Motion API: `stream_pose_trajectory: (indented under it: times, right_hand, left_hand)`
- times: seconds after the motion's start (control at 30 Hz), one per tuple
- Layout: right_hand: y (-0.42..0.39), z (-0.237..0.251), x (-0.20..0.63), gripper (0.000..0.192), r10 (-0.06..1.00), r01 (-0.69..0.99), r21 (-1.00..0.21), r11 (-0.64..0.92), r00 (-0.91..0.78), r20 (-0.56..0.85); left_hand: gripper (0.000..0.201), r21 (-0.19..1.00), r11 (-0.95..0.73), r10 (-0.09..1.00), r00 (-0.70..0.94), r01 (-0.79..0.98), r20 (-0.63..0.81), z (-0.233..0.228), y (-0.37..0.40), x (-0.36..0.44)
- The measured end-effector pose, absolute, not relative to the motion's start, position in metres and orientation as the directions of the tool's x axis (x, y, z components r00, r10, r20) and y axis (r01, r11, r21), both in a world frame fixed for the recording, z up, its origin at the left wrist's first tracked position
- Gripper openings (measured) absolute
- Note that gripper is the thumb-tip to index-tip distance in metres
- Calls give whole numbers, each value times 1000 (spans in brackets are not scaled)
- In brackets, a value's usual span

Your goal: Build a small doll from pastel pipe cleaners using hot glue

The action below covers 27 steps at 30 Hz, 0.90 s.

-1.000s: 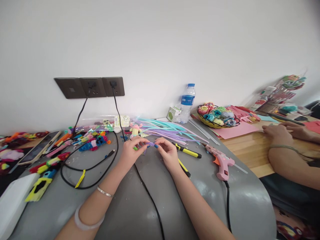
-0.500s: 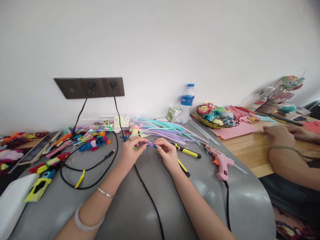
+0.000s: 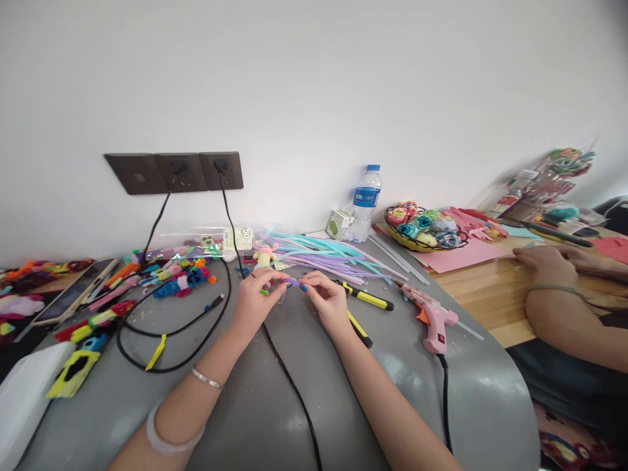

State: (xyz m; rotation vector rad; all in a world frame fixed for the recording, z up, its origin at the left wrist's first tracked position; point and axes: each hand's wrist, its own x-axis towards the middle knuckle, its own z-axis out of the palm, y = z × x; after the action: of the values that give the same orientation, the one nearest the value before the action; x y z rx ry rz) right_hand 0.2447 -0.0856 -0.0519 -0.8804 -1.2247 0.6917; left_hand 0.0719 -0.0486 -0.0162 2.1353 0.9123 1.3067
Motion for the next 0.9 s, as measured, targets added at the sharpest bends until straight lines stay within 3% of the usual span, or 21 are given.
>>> stream_pose_trajectory:
  times: [0.9]
  right_hand:
    - [-86,-53,245,19,847,17,-870,493,220,484]
  left_hand:
    - [12,641,-696,718,301,324,627,-21,-48,72]
